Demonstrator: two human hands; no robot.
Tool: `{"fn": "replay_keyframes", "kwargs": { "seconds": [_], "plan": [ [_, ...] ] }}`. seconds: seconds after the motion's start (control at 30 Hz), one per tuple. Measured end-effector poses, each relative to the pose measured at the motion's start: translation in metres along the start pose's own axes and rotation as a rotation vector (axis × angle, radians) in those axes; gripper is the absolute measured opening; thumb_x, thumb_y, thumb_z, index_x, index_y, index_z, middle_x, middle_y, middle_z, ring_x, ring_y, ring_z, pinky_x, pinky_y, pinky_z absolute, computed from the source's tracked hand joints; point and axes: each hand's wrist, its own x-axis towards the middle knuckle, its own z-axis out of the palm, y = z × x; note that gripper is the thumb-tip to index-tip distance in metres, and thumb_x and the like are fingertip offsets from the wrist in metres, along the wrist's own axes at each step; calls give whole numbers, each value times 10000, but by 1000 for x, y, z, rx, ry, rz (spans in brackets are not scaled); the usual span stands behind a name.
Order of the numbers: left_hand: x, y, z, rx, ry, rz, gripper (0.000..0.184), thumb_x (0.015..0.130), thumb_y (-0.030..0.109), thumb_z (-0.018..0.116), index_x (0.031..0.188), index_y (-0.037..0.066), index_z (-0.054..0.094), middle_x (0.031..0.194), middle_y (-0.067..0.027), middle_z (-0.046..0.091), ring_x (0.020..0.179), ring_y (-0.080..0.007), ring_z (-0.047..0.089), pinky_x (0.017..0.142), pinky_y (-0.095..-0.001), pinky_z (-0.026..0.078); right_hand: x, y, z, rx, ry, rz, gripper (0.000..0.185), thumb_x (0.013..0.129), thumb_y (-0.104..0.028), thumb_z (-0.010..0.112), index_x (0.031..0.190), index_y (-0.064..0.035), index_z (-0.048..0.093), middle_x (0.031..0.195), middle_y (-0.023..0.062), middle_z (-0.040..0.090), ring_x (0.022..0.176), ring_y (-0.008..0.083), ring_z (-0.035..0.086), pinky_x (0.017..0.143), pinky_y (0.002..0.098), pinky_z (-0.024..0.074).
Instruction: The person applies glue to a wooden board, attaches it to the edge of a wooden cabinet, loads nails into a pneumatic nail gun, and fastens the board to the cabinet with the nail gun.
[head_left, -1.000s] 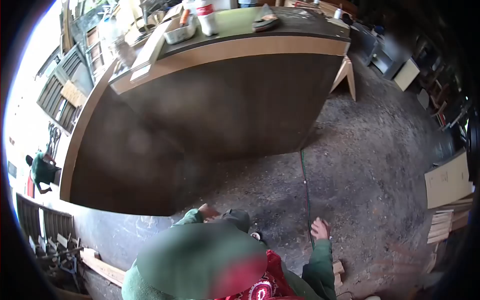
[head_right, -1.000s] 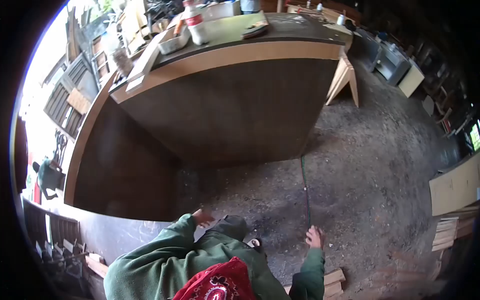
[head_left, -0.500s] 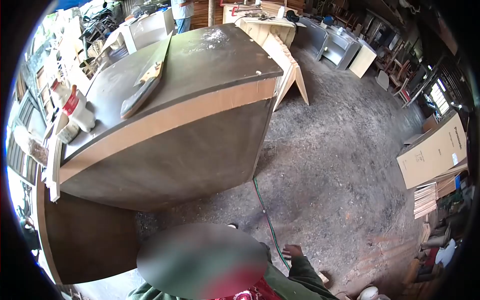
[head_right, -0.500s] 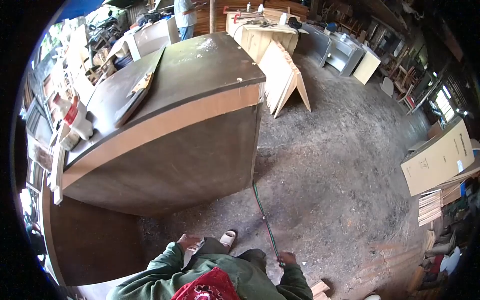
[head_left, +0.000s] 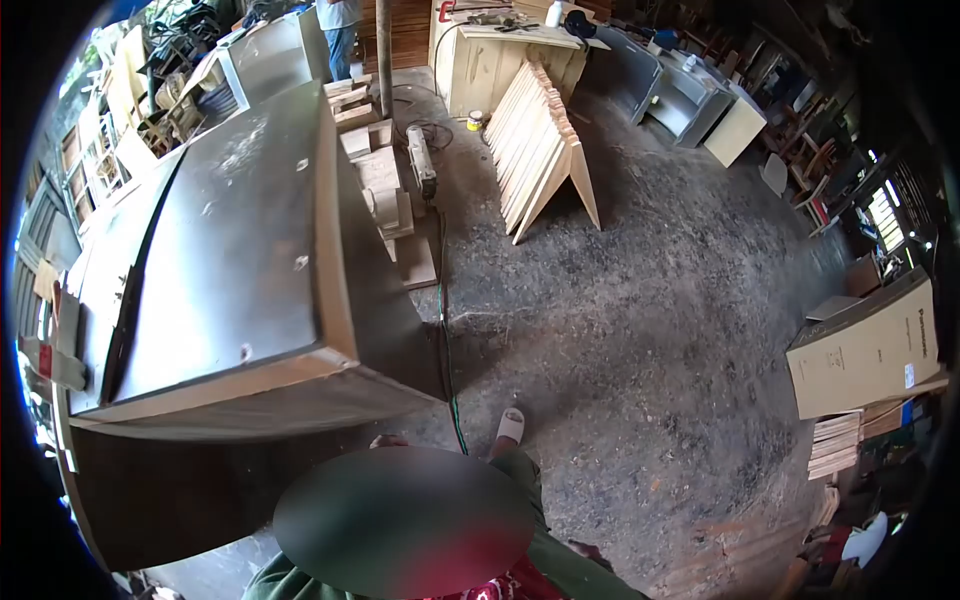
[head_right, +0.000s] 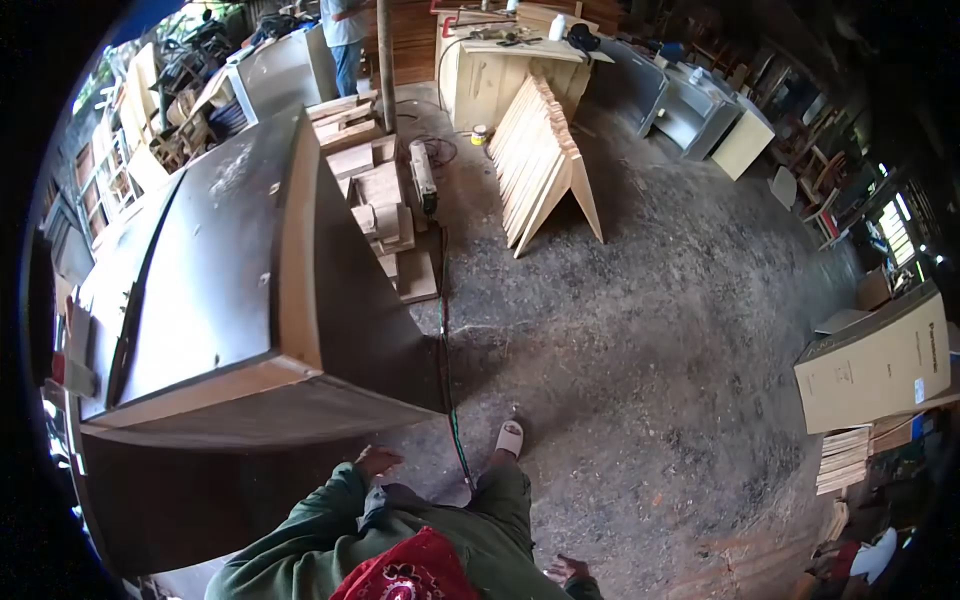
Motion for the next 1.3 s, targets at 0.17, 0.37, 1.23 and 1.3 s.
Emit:
{"fn": "replay_keyframes", "kwargs": {
  "seconds": [0.17,0.37,1.23,1.3],
  "plan": [
    [-25,3,26,-314,-34,-185,323,873,406,763,1011,113,762,837,-51,693,775,-196,682,629,-419,564,-1,-305,53,-265,157,-118,294,949,-308,693,1127,-75,672,1114,108,677,1027,345,692,801,542,544],
    [-8,100,51,-60,83,-228,200,900,280,725,1031,133,752,857,-41,668,760,-218,656,654,-425,547,61,-609,198,-103,-564,-491,236,921,-157,737,1139,-118,653,1014,39,688,917,196,707,748,337,566],
    [370,449,-261,-1099,366,-201,164,962,148,663,1096,52,666,817,7,615,658,-113,596,529,-264,481,171,-928,394,-239,-431,73,251,954,-275,717,1072,-63,650,1013,134,673,862,300,697,733,438,571],
    [404,404,-254,-893,187,16,153,918,199,664,1010,76,663,810,-15,640,648,-174,636,543,-327,504,213,-965,408,-251,-513,72,315,973,-351,638,1104,-65,647,999,131,684,904,314,690,778,462,555]
  ]
}}
